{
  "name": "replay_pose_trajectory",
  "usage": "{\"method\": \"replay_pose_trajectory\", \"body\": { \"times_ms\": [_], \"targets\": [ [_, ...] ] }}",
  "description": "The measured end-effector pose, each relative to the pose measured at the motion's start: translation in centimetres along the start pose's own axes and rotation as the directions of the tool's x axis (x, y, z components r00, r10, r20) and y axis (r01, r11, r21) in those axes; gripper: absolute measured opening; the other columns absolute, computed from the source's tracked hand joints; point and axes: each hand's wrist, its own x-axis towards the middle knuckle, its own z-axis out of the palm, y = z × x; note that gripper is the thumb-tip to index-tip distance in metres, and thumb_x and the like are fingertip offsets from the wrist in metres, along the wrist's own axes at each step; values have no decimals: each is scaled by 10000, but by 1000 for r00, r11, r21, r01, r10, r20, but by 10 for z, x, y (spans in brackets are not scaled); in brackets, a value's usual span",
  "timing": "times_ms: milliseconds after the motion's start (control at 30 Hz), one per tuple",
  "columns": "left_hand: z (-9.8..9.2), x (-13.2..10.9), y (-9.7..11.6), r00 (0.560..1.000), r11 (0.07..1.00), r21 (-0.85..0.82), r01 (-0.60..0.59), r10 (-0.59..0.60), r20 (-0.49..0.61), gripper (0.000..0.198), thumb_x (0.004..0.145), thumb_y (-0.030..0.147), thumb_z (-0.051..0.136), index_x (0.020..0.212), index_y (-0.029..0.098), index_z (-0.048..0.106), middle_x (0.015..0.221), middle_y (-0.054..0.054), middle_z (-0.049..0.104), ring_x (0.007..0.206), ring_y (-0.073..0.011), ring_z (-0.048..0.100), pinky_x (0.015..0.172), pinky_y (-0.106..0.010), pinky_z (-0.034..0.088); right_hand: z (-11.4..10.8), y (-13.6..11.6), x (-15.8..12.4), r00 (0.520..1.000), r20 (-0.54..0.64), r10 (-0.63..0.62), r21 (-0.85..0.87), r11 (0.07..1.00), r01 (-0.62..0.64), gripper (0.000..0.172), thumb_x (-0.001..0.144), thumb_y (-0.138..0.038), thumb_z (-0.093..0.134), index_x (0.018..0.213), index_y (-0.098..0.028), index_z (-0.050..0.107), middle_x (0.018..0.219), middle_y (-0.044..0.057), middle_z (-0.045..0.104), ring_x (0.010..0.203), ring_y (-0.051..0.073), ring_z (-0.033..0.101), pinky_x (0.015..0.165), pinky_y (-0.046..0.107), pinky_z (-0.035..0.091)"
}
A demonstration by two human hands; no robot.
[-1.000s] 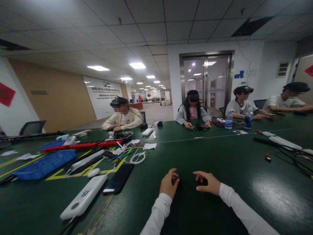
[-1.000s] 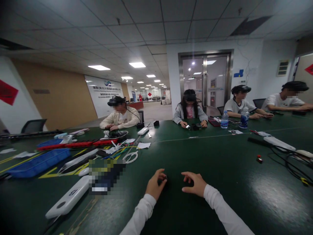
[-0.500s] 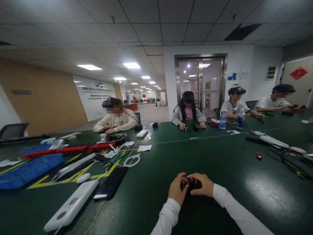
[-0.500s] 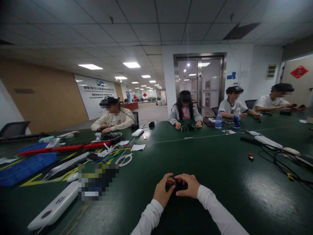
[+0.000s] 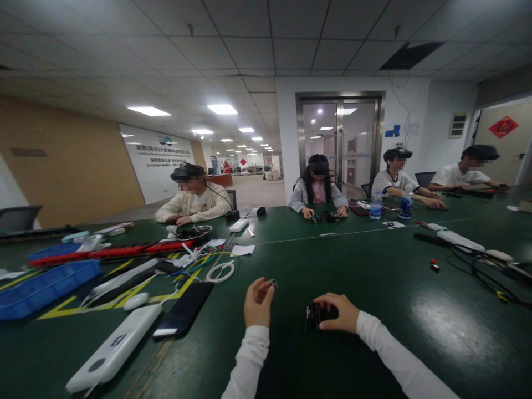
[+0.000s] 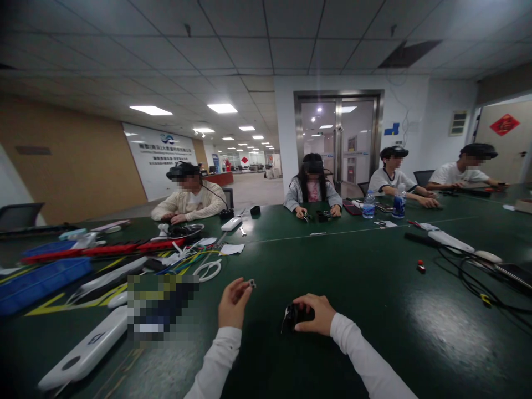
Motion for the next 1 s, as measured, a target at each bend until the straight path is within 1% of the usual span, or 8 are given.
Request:
{"method": "replay_pose_trajectory", "body": {
  "times_ms": [100,167,233,333,500,633,800,1000],
  "targets": [
    [-16,13,-7,979,997,-27,73,-76,-191,315,648,240,563,941,145,497,919,-98,607,862,-172,588,764,-348,477,-4,-4,-4,1000,9,-18,17,1000,18,515,664,-464,606,1128,-320,435,1010,-2,509,920,212,459,792,334,359],
    [-18,13,-13,972,994,-25,108,-111,-206,331,641,240,568,946,141,486,900,-94,601,857,-173,588,767,-348,475,-4,-4,-3,1000,6,-11,4,1000,11,515,657,-455,616,1121,-310,445,999,1,515,904,206,469,792,334,359],
    [-11,5,-15,987,995,-7,100,-100,-123,340,642,249,565,952,145,472,863,-74,598,828,-164,592,772,-345,471,-2,-3,-2,1000,-1,-15,-17,1000,15,518,649,-444,626,1115,-297,452,989,3,523,878,196,484,797,334,353],
    [8,-18,-11,984,996,84,-24,8,179,295,687,261,513,964,166,473,870,-52,586,824,-148,585,790,-334,460,1,0,1,997,-20,-79,-34,996,78,530,643,-441,634,1116,-285,452,982,2,533,831,174,507,806,325,343],
    [33,-53,7,733,890,237,-389,143,665,319,745,179,414,1057,210,471,975,-60,551,915,-150,523,843,-338,411,6,8,7,996,-28,-83,0,997,83,592,598,-411,673,1127,-277,443,982,9,551,816,177,521,796,328,353],
    [33,-58,14,583,758,329,-563,83,808,377,756,132,362,1101,256,452,1088,-47,501,987,-165,477,867,-337,378,8,13,10,999,-20,-49,86,995,51,599,588,-375,680,1129,-262,446,967,15,562,829,187,522,795,340,366],
    [10,-35,4,650,694,440,-570,53,758,405,779,142,307,1157,257,399,1146,-56,453,965,-150,496,848,-295,394,12,18,11,1000,-15,-17,128,992,19,593,598,-386,669,1128,-248,443,950,21,556,833,196,513,781,350,384],
    [-61,21,-30,844,647,645,-408,-2,537,383,782,181,300,1146,239,404,1145,-65,438,956,-157,519,827,-299,421,14,23,10,1000,-4,21,153,988,-20,546,648,-398,630,1140,-270,431,985,25,534,899,218,491,771,350,397]
  ]
}}
